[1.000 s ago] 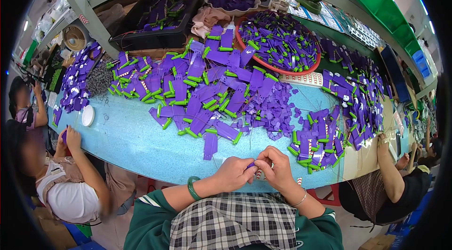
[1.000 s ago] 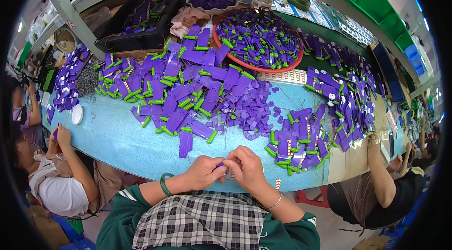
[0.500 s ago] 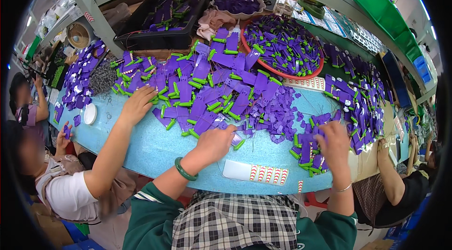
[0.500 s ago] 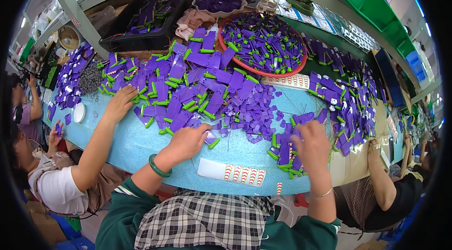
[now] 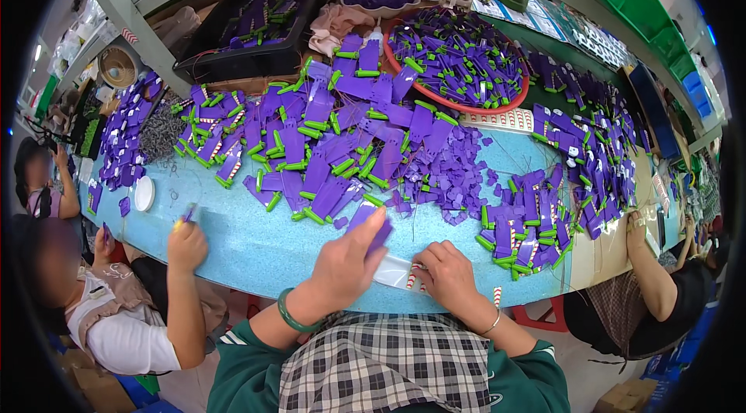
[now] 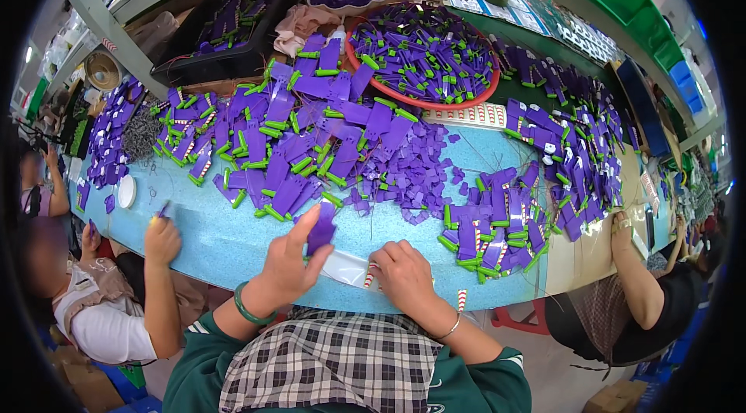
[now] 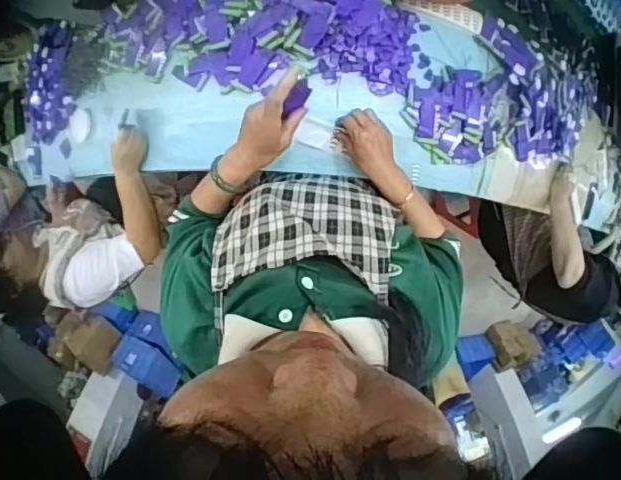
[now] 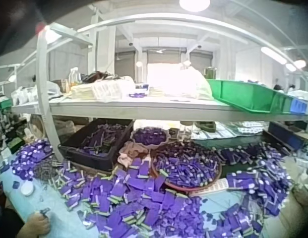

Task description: The person assembles small purple and green plastic components by hand at a factory workstation. They repeatedly pick up a purple piece, attach a green piece, and place the assembled unit on the table. Other workers are visible nearby performing similar tasks.

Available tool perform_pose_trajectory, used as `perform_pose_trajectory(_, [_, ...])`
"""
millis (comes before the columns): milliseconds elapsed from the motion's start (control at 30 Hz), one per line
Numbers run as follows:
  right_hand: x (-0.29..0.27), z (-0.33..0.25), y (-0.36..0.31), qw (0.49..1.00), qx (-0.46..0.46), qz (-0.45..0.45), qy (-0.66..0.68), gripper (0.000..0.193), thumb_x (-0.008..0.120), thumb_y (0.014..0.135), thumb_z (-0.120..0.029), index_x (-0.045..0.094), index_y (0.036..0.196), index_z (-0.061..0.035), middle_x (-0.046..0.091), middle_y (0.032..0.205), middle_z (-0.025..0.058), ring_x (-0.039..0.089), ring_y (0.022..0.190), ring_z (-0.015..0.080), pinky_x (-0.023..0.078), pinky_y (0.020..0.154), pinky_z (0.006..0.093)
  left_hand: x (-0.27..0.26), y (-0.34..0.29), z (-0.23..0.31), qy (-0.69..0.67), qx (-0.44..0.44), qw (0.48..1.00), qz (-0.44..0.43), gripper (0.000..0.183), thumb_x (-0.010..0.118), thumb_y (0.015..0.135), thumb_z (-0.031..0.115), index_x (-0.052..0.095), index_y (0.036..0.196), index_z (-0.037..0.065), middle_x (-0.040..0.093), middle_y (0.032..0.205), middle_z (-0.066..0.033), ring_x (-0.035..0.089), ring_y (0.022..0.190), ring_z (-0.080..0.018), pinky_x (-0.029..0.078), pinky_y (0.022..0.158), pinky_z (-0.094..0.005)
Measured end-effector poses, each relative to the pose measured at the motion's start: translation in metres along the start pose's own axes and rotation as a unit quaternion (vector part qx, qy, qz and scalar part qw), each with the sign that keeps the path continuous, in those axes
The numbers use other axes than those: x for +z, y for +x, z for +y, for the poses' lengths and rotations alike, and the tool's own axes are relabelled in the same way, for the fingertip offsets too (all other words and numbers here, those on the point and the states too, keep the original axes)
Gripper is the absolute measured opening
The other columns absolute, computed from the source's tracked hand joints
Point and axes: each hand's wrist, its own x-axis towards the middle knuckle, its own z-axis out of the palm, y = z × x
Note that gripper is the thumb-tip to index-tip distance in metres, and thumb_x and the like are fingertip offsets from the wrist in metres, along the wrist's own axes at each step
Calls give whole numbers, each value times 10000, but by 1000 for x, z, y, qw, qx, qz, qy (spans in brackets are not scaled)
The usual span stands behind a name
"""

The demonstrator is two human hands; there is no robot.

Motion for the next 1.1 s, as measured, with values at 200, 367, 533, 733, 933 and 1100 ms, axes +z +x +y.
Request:
perform_pose_trajectory(200, [18, 6, -4, 998, -38, 54, 9, 133, 720, 685, -112, 630, 784, -101, 575, 821, 18, 549, 761, 213, 457, 655, 346, 28, -28, -6, -324, -240, 898, -178, 368, 588, 882, 53, 483, 1230, -8, 592, 966, -102, 603, 842, -151, 506, 735, -285])
perform_pose_trajectory(367, [10, 9, 1, 984, -16, 44, 170, 115, 705, 727, -56, 634, 816, -66, 625, 844, 45, 589, 778, 194, 474, 671, 311, 44, -46, -13, -425, -411, 787, -176, 137, 523, 932, 75, 574, 1038, 4, 611, 917, -63, 598, 780, -107, 504, 657, -236])
perform_pose_trajectory(533, [-19, 10, 6, 901, 156, -53, 402, 80, 666, 785, -7, 611, 844, -14, 674, 920, 89, 623, 820, 151, 491, 715, 276, 31, -34, -14, -396, -377, 806, -227, 102, 606, 900, 107, 616, 928, 10, 625, 835, -38, 599, 699, -92, 494, 575, -226])
perform_pose_trajectory(733, [-39, -20, 26, 941, 53, 103, 319, 190, 677, 795, -60, 609, 969, -24, 631, 1076, 97, 588, 973, 186, 465, 799, 309, 23, -19, -4, -423, -401, 790, -191, 106, 657, 869, 121, 627, 877, 20, 628, 725, -29, 576, 581, -88, 471, 524, -226])
perform_pose_trajectory(933, [-12, -13, 20, 889, 115, 72, 437, 196, 676, 808, -77, 596, 980, -25, 603, 1030, 83, 584, 945, 171, 466, 747, 289, 24, -21, -7, -472, -380, 777, -168, 103, 601, 902, 125, 600, 922, 23, 626, 747, -51, 584, 599, -104, 474, 534, -233])
perform_pose_trajectory(1100, [-8, -18, 21, 842, 158, 85, 509, 100, 673, 811, -49, 584, 835, -9, 586, 812, 60, 577, 752, 133, 455, 677, 255, 23, -18, -2, -595, -428, 673, -106, 317, 474, 949, 105, 411, 1258, 72, 569, 1090, -81, 598, 913, -162, 556, 696, -318])
